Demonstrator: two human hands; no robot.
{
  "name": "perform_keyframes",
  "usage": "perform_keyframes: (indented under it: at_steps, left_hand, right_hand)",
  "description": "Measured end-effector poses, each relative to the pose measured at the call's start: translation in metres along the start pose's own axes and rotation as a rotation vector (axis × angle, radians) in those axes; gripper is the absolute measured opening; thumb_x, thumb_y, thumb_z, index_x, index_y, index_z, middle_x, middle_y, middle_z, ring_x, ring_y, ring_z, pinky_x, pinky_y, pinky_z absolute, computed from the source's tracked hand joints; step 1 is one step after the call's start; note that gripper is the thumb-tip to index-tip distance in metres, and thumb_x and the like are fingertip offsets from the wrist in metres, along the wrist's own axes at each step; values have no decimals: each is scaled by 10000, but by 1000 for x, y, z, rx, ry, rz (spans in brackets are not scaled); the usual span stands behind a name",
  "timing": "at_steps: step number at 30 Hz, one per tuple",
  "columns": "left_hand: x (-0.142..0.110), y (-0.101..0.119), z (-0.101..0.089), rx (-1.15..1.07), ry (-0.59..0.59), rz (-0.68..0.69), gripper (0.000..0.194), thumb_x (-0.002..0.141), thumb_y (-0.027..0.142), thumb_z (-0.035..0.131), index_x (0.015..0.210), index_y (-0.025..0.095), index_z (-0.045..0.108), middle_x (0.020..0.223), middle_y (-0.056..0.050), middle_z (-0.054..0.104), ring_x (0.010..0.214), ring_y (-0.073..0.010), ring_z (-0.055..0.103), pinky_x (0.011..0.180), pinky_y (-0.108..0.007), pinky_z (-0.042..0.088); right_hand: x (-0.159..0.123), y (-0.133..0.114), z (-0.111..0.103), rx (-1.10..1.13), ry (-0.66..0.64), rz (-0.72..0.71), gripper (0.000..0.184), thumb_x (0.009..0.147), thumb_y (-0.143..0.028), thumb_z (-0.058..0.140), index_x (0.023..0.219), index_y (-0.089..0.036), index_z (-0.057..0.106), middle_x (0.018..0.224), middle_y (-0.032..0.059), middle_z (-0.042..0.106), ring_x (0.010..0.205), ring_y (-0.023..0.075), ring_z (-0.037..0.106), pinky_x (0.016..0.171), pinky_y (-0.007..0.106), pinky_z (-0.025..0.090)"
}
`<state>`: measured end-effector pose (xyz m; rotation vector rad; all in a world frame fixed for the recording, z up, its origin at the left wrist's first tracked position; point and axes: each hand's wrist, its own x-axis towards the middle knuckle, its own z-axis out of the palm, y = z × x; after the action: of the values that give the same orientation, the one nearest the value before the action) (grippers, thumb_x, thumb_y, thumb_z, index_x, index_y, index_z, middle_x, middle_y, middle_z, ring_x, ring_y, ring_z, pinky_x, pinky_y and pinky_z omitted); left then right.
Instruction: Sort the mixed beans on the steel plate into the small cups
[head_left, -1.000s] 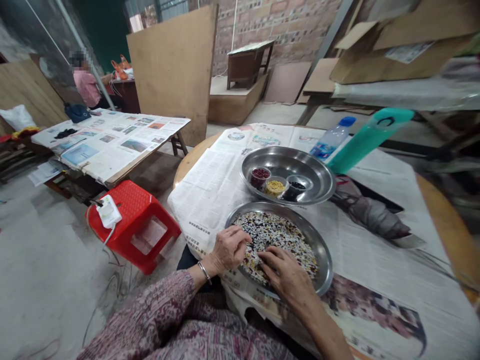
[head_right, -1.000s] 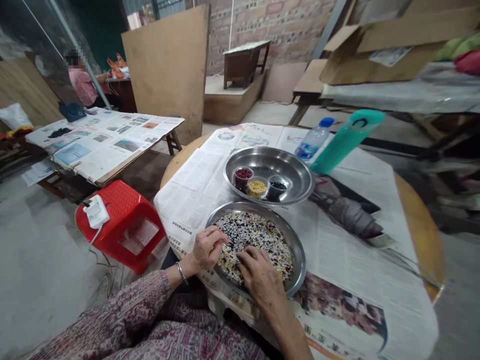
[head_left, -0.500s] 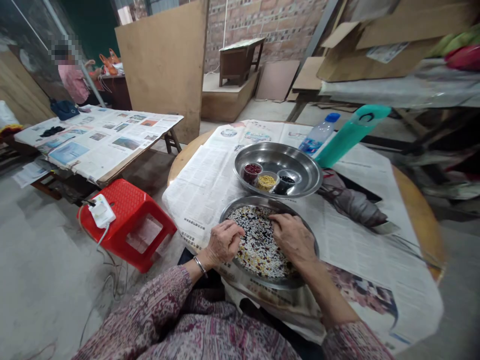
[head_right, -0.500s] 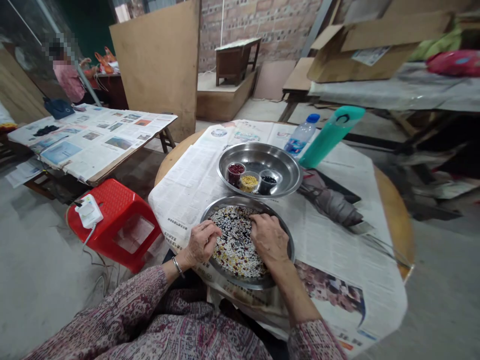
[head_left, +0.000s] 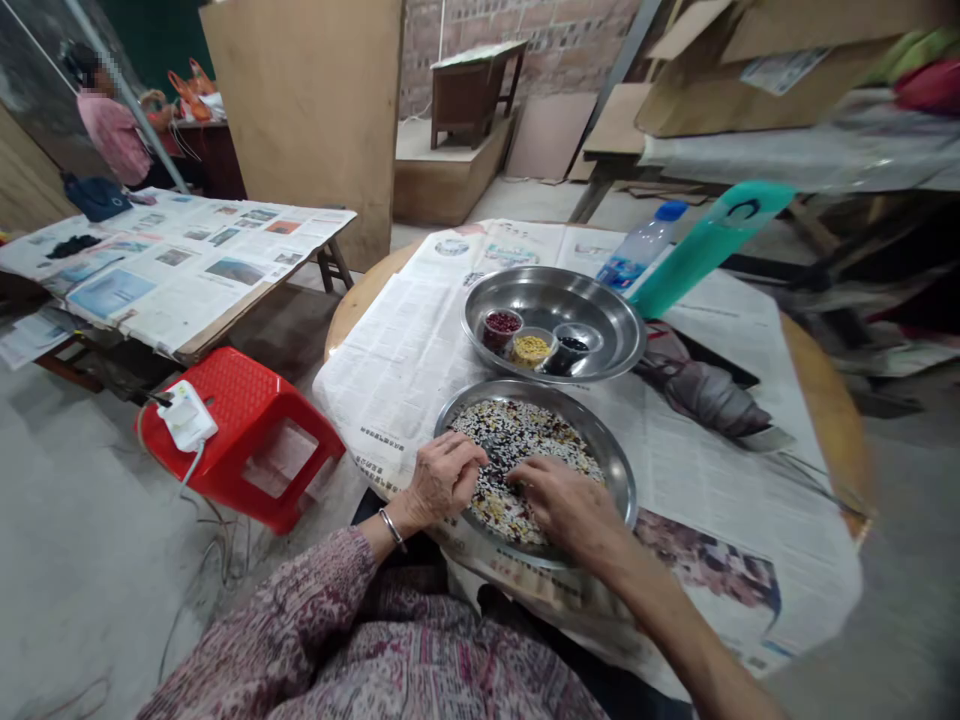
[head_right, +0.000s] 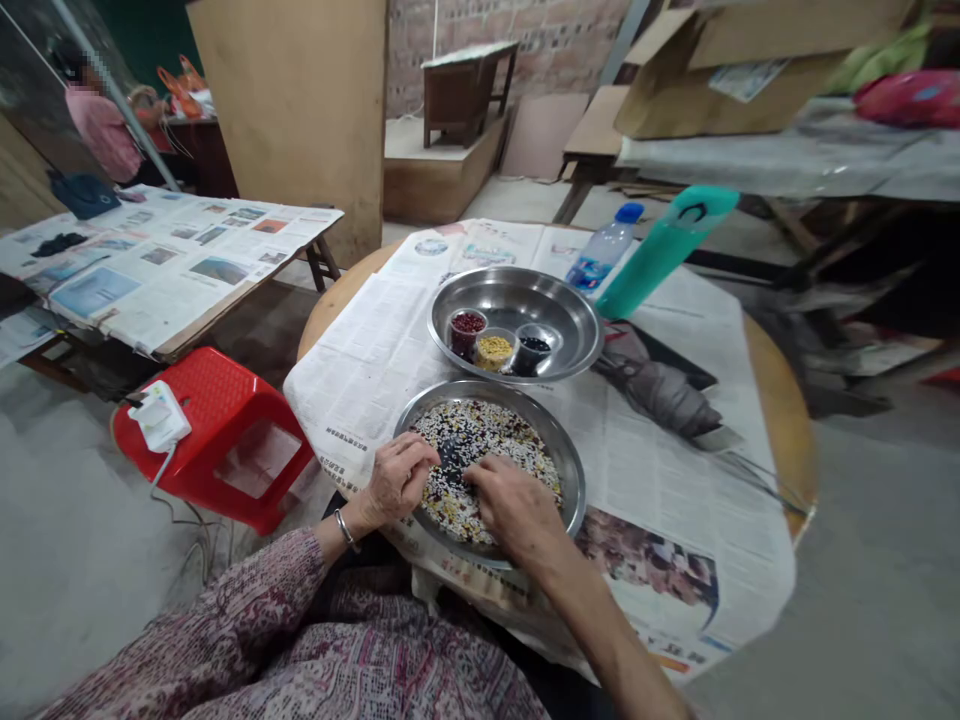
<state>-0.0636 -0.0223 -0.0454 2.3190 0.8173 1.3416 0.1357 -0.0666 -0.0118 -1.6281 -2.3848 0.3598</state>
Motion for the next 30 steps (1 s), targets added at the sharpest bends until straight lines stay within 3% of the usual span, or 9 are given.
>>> perform_keyframes:
  at_steps: [3,6,8,15,18,22,24,27,30]
  left_hand:
    - [1,1,0,-18,-1,9,173,869,69,420,845,176,554,784,-31,604,756,-157,549,736,-294,484]
    - [1,1,1,-31,5,21,172,870,68,418,856,176,551,797,-32,614,754,-155,553,753,-300,488]
    - [0,0,2,-31,6,23,171,867,69,419,858,177,552,801,-33,621,750,-156,555,759,-305,488]
    - [1,2,1,-21,-5,17,173,864,77,419,851,177,559,794,-35,625,740,-159,553,742,-308,483]
    - [2,3,1,-13,-5,5,169,866,80,420,838,177,555,781,-33,618,735,-159,553,736,-308,486]
    - [1,1,2,7,-19,-14,163,876,100,414,842,177,553,785,-39,610,744,-165,559,741,-319,494]
    - [0,1,3,10,-18,-15,161,881,110,413,851,176,557,795,-44,611,761,-170,564,751,-324,498]
    - [0,1,2,-1,-16,-19,161,896,121,410,852,174,556,808,-48,615,777,-169,569,761,-320,502]
    - [0,2,1,-10,-16,-18,165,896,110,410,848,174,554,797,-42,613,757,-162,563,745,-312,496]
  right_hand:
    - [-23,12,-16,-21,-4,35,236,873,-178,476,863,-239,704,896,41,681,858,171,632,749,279,474]
    - [-38,13,-18,-15,-189,8,277,874,-173,461,791,-262,710,813,13,690,775,157,639,706,273,476]
    - [-39,10,-12,-2,-236,-30,314,871,-144,441,825,-269,725,852,16,706,829,160,648,757,277,488]
    - [3,21,12,-143,40,20,378,899,-150,411,1133,-234,695,1184,73,676,1066,226,579,900,364,495]
    - [24,23,16,-200,128,114,350,933,-295,448,1199,-215,661,1294,124,616,1135,280,541,922,435,483]
    - [44,8,22,-176,177,167,487,924,-440,475,1314,-164,567,1313,196,566,1154,332,509,922,494,466]
    - [50,-2,25,-60,167,63,430,921,-380,482,1287,-175,572,1279,176,578,1163,305,504,943,462,461]
    - [51,-8,26,126,53,-92,255,898,-204,450,1049,-199,655,1061,108,635,1013,222,563,890,357,477]
    - [40,0,22,141,-45,-44,255,839,-107,422,860,-201,658,858,57,616,799,174,577,759,302,474]
